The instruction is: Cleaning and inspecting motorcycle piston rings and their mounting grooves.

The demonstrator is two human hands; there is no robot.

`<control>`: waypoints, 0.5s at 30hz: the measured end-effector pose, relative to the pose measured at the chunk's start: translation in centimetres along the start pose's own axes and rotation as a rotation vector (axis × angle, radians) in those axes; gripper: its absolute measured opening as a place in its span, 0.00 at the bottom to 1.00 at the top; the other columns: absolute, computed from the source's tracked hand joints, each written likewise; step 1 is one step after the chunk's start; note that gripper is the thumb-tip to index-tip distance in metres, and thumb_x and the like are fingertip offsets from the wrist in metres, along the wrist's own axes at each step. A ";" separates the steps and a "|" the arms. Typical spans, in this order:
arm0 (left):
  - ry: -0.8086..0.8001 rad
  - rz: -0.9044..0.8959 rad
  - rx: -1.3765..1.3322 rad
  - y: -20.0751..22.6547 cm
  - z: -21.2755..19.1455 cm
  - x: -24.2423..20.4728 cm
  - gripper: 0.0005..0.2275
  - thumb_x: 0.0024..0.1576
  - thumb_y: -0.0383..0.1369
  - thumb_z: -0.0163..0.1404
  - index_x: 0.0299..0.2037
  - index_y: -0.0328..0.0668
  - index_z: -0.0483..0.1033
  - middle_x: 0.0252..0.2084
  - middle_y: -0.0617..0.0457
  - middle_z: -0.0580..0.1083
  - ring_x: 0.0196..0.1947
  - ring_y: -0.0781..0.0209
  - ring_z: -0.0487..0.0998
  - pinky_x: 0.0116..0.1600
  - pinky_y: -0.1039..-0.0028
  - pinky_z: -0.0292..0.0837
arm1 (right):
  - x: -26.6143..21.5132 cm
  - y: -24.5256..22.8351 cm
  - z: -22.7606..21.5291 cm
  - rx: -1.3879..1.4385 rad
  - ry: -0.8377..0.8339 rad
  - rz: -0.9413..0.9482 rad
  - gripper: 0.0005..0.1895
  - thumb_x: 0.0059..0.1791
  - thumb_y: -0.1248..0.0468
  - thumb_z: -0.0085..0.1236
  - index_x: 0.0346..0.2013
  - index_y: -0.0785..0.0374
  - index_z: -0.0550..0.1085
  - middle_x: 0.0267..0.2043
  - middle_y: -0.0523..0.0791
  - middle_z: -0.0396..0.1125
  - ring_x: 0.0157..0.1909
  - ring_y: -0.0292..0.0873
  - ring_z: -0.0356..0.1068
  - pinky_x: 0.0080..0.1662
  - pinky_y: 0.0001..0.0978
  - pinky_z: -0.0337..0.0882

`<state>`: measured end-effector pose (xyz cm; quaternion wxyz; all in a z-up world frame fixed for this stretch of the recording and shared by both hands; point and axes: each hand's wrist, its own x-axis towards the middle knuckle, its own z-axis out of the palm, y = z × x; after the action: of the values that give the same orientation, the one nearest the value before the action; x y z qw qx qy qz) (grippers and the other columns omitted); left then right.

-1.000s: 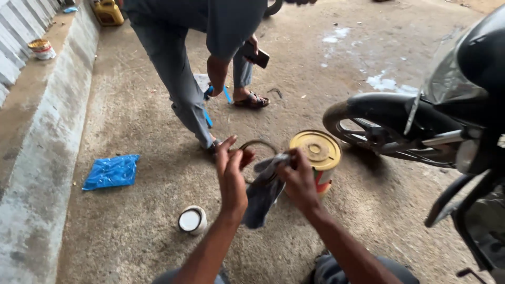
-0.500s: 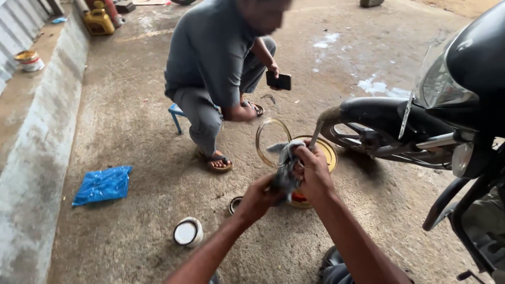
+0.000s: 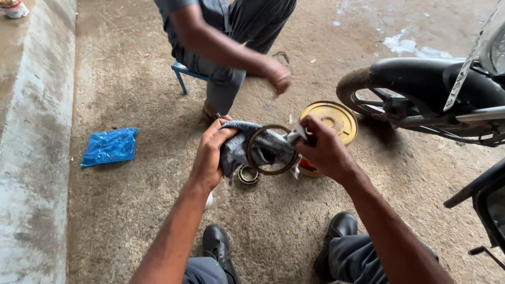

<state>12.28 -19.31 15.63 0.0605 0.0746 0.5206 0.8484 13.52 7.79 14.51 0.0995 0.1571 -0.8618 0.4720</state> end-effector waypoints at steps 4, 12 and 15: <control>0.011 -0.158 0.064 1.5 1.2 -1.2 0.10 0.59 0.33 0.47 0.47 0.41 0.73 0.40 0.55 0.76 0.38 0.71 0.80 0.46 0.82 0.76 | -0.3 -2.1 -0.1 -0.075 -0.047 0.000 0.10 0.49 0.66 0.62 0.42 0.62 0.71 0.30 0.42 0.68 0.33 0.34 0.68 0.35 0.32 0.71; -0.152 -0.008 0.620 -0.4 1.6 -1.3 0.14 0.60 0.37 0.50 0.50 0.36 0.69 0.39 0.55 0.76 0.38 0.68 0.80 0.44 0.74 0.78 | -0.1 -1.3 0.9 -0.188 -0.054 -0.088 0.13 0.46 0.67 0.63 0.41 0.63 0.70 0.29 0.45 0.69 0.31 0.43 0.70 0.36 0.39 0.71; -0.239 -0.243 0.753 -0.5 1.9 -1.6 0.13 0.63 0.38 0.45 0.51 0.39 0.74 0.35 0.48 0.75 0.31 0.60 0.76 0.37 0.69 0.74 | -0.2 -1.1 0.9 -0.192 -0.090 -0.146 0.14 0.43 0.69 0.63 0.41 0.62 0.71 0.32 0.47 0.70 0.34 0.43 0.72 0.37 0.39 0.72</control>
<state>14.25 -17.73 15.95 0.1888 0.1275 0.7891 0.5705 14.06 6.50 14.84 0.1095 0.2303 -0.8928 0.3713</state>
